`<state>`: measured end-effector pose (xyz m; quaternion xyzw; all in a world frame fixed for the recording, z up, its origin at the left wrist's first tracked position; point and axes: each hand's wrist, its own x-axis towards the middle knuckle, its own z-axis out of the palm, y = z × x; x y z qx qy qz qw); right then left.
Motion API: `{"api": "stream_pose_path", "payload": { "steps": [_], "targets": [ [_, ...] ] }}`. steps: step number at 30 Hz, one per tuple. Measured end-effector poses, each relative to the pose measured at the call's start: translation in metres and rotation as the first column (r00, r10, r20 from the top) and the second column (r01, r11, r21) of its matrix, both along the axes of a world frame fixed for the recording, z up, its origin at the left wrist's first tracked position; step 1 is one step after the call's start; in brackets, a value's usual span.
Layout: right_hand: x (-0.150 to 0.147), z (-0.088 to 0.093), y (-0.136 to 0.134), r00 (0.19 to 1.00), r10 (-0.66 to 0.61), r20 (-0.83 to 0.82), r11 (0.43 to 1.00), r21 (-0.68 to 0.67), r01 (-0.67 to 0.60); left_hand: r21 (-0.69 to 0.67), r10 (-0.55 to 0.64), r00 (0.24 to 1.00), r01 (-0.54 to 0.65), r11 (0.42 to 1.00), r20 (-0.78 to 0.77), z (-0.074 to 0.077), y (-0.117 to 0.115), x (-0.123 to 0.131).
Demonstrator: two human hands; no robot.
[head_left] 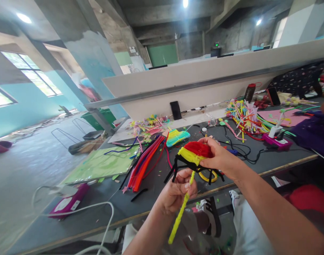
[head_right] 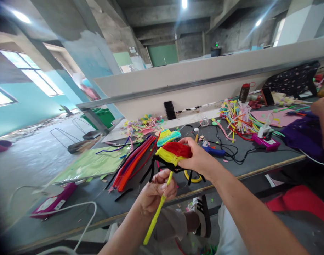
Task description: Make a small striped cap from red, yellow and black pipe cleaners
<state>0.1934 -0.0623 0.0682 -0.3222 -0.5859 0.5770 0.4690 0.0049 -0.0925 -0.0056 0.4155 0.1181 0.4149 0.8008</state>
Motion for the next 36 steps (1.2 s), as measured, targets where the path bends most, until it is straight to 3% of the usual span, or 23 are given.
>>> {"api": "stream_pose_path", "payload": {
  "steps": [4, 10, 20, 24, 26, 27, 29, 31, 32, 34, 36],
  "targets": [
    [-0.001, 0.0, 0.0, 0.998, -0.053, 0.032, 0.999, 0.005, 0.053, 0.026, 0.011, 1.0, -0.011, 1.0, -0.006, 0.001, 0.001, 0.0],
    [0.007, 0.002, 0.0, 0.995, 0.077, -0.069, 0.997, -0.008, -0.078, 0.025, 0.003, 1.0, -0.002, 1.0, -0.017, 0.0, 0.003, -0.001],
    [0.0, 0.005, -0.001, 0.987, -0.101, 0.121, 0.995, 0.037, 0.097, 0.077, 0.136, 0.975, -0.124, 0.989, -0.175, -0.014, 0.002, -0.004],
    [0.003, 0.002, 0.002, 0.985, -0.151, -0.089, 0.983, 0.093, 0.159, 0.228, 0.248, 0.922, -0.183, 0.956, -0.298, 0.001, 0.007, -0.005],
    [0.006, 0.001, 0.006, 0.942, -0.228, -0.246, 0.962, 0.092, 0.256, 0.433, 0.413, 0.813, -0.224, 0.873, -0.412, 0.015, 0.014, -0.005],
    [0.007, 0.0, 0.007, 0.92, -0.247, -0.305, 0.957, 0.073, 0.282, 0.556, 0.516, 0.726, -0.222, 0.801, -0.454, 0.023, 0.018, -0.005],
    [0.009, -0.001, 0.01, 0.9, -0.22, -0.376, 0.968, 0.03, 0.249, 0.793, 0.736, 0.514, -0.163, 0.587, -0.439, 0.036, 0.026, -0.006],
    [0.008, -0.001, 0.012, 0.902, -0.161, -0.401, 0.985, -0.002, 0.175, 0.94, 0.893, 0.313, -0.001, 0.342, -0.324, 0.046, 0.034, -0.006],
    [0.007, -0.002, 0.013, 0.902, -0.141, -0.407, 0.989, -0.013, 0.148, 0.963, 0.935, 0.234, 0.107, 0.246, -0.265, 0.049, 0.037, -0.006],
    [0.003, -0.003, 0.014, 0.904, -0.125, -0.408, 0.992, -0.029, 0.124, 0.939, 0.975, 0.112, 0.309, 0.149, -0.192, 0.051, 0.042, -0.005],
    [-0.001, -0.007, 0.016, 0.901, -0.16, -0.402, 0.987, -0.05, 0.152, 0.885, 0.986, 0.02, 0.443, 0.141, -0.167, 0.05, 0.045, -0.003]
  ]
}}
